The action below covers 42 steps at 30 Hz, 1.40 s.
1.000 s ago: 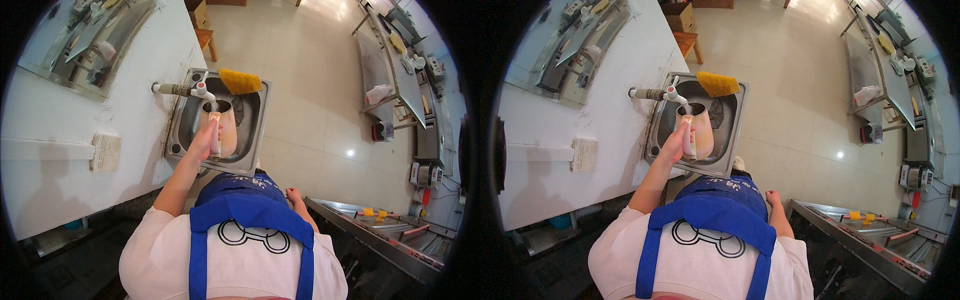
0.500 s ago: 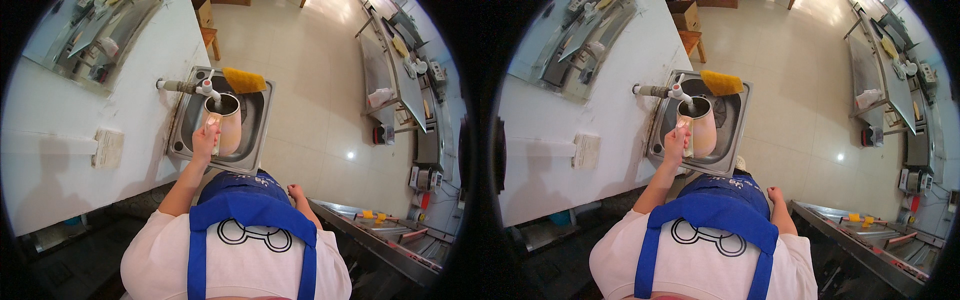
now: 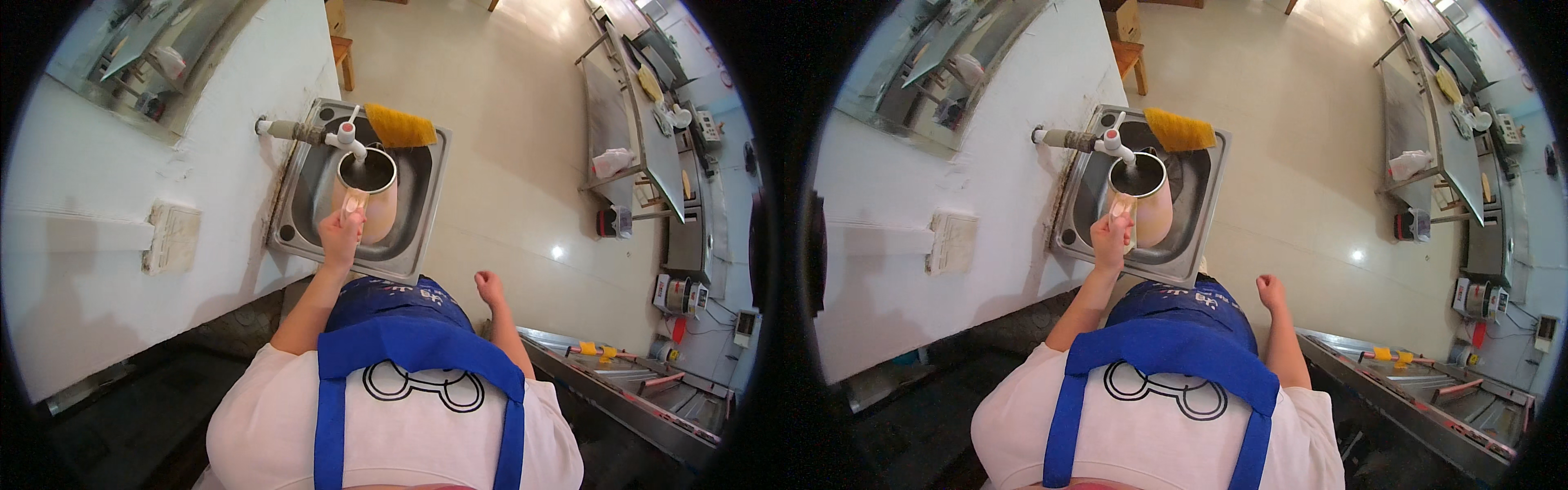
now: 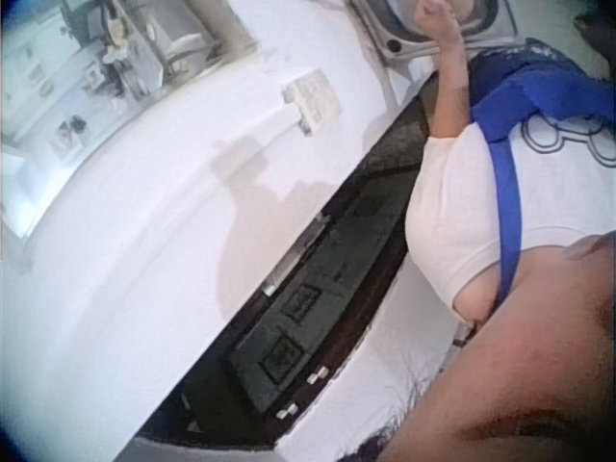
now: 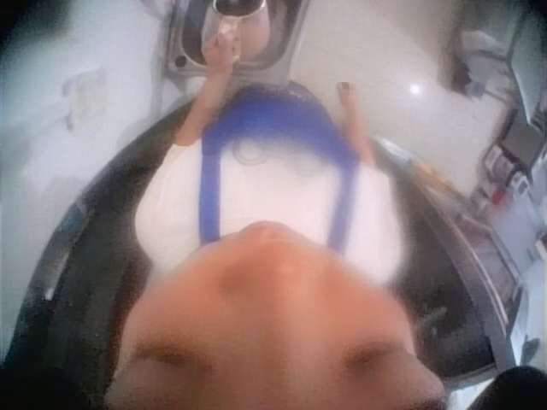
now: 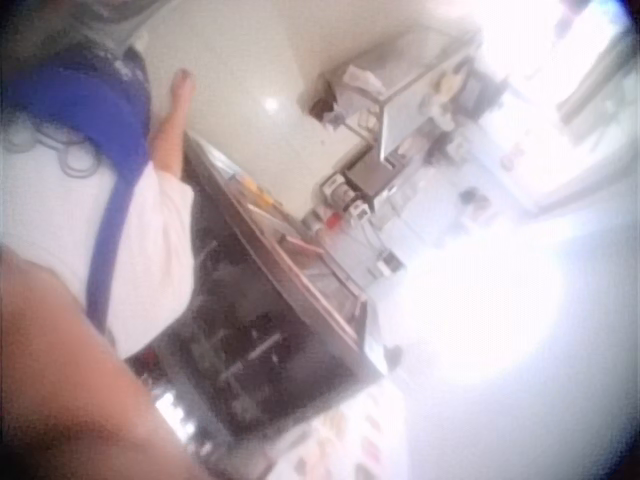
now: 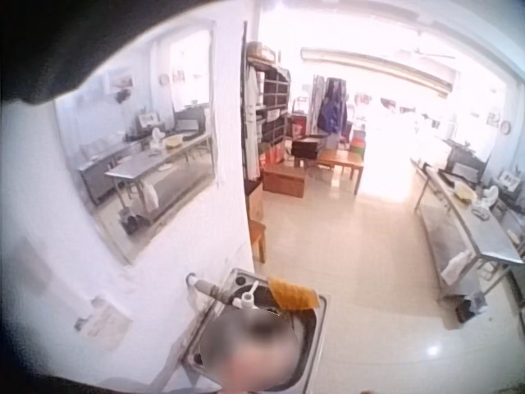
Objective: The person adds water from a pitcher into a small container, mixes it, and then pours the mixture into a large industrial dough mixer. They then manually scrape and fold the dough inside the mixer bowl by hand.
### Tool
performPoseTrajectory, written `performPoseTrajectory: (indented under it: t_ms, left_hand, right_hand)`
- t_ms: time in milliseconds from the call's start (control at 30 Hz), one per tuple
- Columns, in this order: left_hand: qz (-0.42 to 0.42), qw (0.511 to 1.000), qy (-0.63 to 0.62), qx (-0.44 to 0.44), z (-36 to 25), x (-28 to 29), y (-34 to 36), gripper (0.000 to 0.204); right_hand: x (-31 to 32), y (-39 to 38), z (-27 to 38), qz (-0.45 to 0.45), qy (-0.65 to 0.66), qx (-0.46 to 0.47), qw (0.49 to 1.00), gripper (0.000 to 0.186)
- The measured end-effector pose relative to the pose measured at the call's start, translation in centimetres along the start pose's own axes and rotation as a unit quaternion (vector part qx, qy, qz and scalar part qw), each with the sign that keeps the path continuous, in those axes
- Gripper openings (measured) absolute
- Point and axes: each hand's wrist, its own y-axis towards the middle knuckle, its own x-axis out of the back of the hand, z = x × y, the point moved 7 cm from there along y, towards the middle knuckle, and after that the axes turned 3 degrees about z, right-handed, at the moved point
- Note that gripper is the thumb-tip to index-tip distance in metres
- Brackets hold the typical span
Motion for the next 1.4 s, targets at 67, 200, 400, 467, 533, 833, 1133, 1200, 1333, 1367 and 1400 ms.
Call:
performPoseTrajectory:
  t_ms: [67,200,400,467,533,833,1133,1200,1333,1367,1400]
  left_hand:
    - [-0.002,1.0,-0.012,-0.008,0.6,0.5,-0.1,0.022]
    - [0.004,1.0,0.0,-0.022,1.5,0.4,0.5,0.022]
    - [-0.004,0.999,-0.019,-0.027,2.0,1.0,0.5,0.019]
    - [0.001,0.999,-0.024,-0.03,2.3,1.0,0.7,0.02]
    - [0.005,0.999,-0.037,-0.034,2.5,0.9,0.6,0.021]
    - [-0.004,0.998,-0.05,-0.039,2.0,0.6,-0.2,0.021]
    - [0.009,0.998,-0.052,-0.039,2.3,0.7,-0.3,0.025]
    - [0.004,0.998,-0.05,-0.045,2.0,0.6,-0.4,0.026]
    - [0.01,0.998,-0.049,-0.044,1.7,0.5,-0.3,0.026]
    - [0.012,0.998,-0.049,-0.044,1.7,0.5,-0.3,0.026]
    - [0.014,0.998,-0.049,-0.044,1.7,0.4,-0.3,0.026]
  right_hand:
    - [3.3,0.0,6.3,-0.034,-0.01,0.075,0.997,0.031]
    - [9.6,-0.7,20.4,-0.089,-0.022,0.212,0.973,0.026]
    - [12.9,-5.0,42.2,-0.077,-0.028,0.394,0.915,0.025]
    - [12.8,-6.5,47.3,-0.101,-0.06,0.472,0.874,0.027]
    - [12.0,-7.3,51.4,-0.122,-0.097,0.542,0.826,0.03]
    - [6.8,-6.1,57.7,-0.106,-0.301,0.67,0.67,0.024]
    - [6.8,-5.5,58.8,-0.076,-0.335,0.681,0.647,0.017]
    - [6.8,-5.5,58.8,-0.078,-0.337,0.683,0.644,0.017]
    - [6.7,-5.7,59.1,-0.073,-0.347,0.669,0.654,0.018]
    - [6.8,-5.7,59.1,-0.076,-0.345,0.668,0.655,0.019]
    - [6.8,-5.7,59.1,-0.079,-0.344,0.667,0.656,0.02]
